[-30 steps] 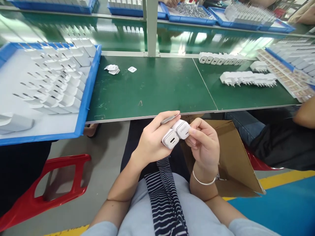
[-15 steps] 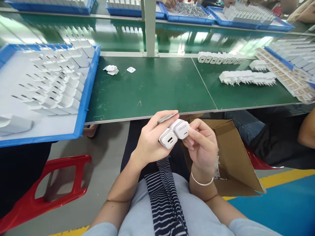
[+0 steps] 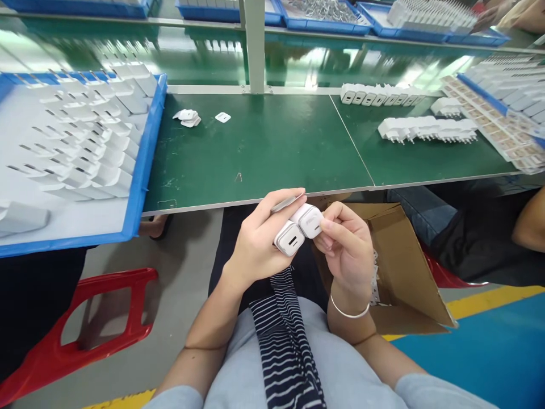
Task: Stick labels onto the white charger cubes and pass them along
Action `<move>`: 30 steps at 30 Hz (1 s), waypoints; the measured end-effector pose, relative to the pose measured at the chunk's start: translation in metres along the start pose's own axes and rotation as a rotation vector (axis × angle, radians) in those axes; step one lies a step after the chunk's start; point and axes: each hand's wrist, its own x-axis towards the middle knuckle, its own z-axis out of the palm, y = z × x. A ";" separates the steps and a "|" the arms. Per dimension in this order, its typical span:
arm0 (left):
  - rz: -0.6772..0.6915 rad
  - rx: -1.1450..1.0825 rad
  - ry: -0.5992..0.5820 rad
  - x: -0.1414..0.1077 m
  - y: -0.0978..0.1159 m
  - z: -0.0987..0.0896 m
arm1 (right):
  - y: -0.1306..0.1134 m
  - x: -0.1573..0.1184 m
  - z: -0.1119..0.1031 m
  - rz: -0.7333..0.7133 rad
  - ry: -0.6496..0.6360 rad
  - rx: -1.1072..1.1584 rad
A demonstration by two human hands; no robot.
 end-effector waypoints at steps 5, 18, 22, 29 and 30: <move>0.041 0.007 -0.001 0.000 -0.002 -0.001 | 0.001 0.002 0.000 0.017 0.005 0.004; 0.054 0.055 -0.011 0.000 -0.004 -0.001 | 0.004 0.000 -0.004 -0.008 0.023 -0.080; 0.056 0.057 0.000 0.000 -0.005 0.000 | 0.006 0.000 -0.005 -0.032 0.028 -0.105; -0.082 -0.108 0.014 0.003 -0.006 0.006 | 0.014 0.002 -0.006 -0.109 0.087 -0.095; -0.113 -0.139 0.010 0.003 -0.006 0.007 | 0.015 0.002 -0.006 -0.123 0.088 -0.093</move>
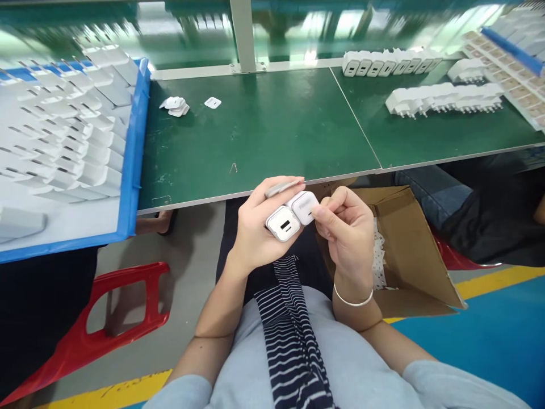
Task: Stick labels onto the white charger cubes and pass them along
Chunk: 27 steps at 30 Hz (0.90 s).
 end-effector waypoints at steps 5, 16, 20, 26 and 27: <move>-0.151 -0.287 -0.061 0.002 -0.011 -0.001 | 0.002 0.002 -0.004 -0.078 -0.129 0.037; -0.819 -1.026 -0.300 -0.013 -0.037 -0.011 | 0.020 0.023 -0.009 -0.073 -0.286 -0.093; -0.893 -1.238 -0.419 -0.007 -0.029 -0.013 | 0.020 0.020 -0.007 -0.097 -0.256 -0.146; -0.867 -1.215 -0.286 -0.001 -0.014 -0.011 | 0.020 0.022 -0.013 -0.352 -0.084 -0.520; -0.851 -1.146 -0.259 -0.001 -0.012 -0.011 | 0.020 0.022 -0.015 -0.408 -0.050 -0.581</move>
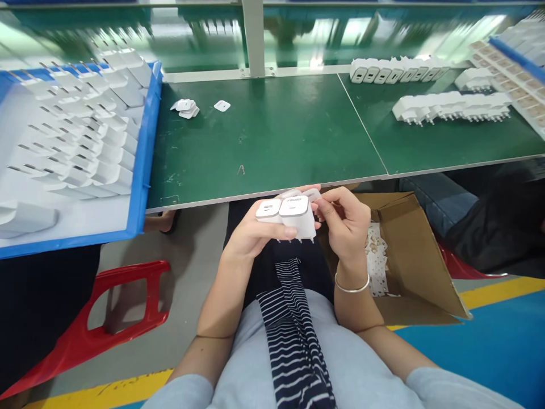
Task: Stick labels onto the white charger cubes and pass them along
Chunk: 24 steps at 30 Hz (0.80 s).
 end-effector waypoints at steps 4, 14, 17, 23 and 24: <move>0.239 0.367 0.186 0.000 -0.004 0.004 | -0.005 -0.002 -0.002 -0.026 0.173 0.030; 0.769 1.033 0.352 0.007 -0.019 0.007 | -0.049 -0.025 0.007 0.353 -0.095 0.398; 0.792 1.069 0.348 0.006 -0.019 0.006 | -0.050 -0.025 0.010 0.380 -0.124 0.381; 0.790 1.094 0.353 0.004 -0.019 0.006 | -0.050 -0.023 0.012 0.390 -0.112 0.361; 0.796 1.102 0.350 0.004 -0.019 0.006 | -0.050 -0.023 0.012 0.390 -0.112 0.355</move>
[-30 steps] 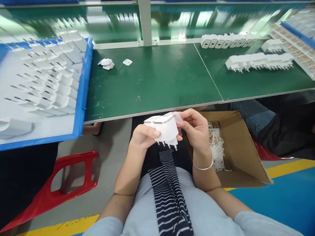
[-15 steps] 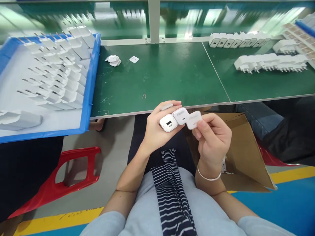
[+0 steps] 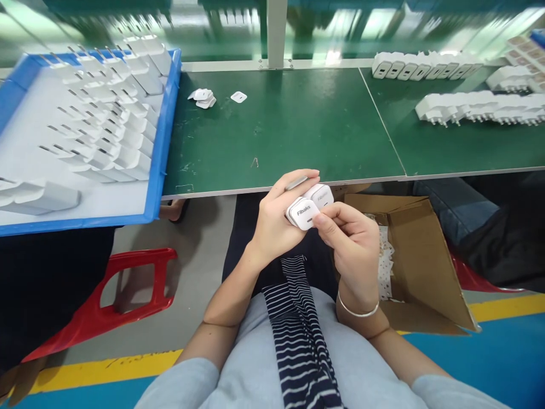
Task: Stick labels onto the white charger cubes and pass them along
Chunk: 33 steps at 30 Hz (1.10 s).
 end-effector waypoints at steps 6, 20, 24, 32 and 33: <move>0.038 0.052 -0.017 -0.001 -0.001 -0.003 | -0.002 0.003 -0.002 0.026 -0.042 -0.061; 0.146 0.127 -0.103 -0.001 -0.005 -0.008 | 0.000 0.010 -0.009 0.126 -0.151 0.011; 0.171 0.138 -0.109 -0.001 -0.006 -0.009 | -0.001 0.012 -0.008 0.123 -0.154 0.019; 0.162 0.170 -0.108 -0.002 -0.008 -0.006 | 0.000 0.013 -0.006 0.140 -0.122 -0.001; 0.157 0.169 -0.106 -0.002 -0.007 -0.006 | 0.000 0.013 -0.006 0.144 -0.121 0.008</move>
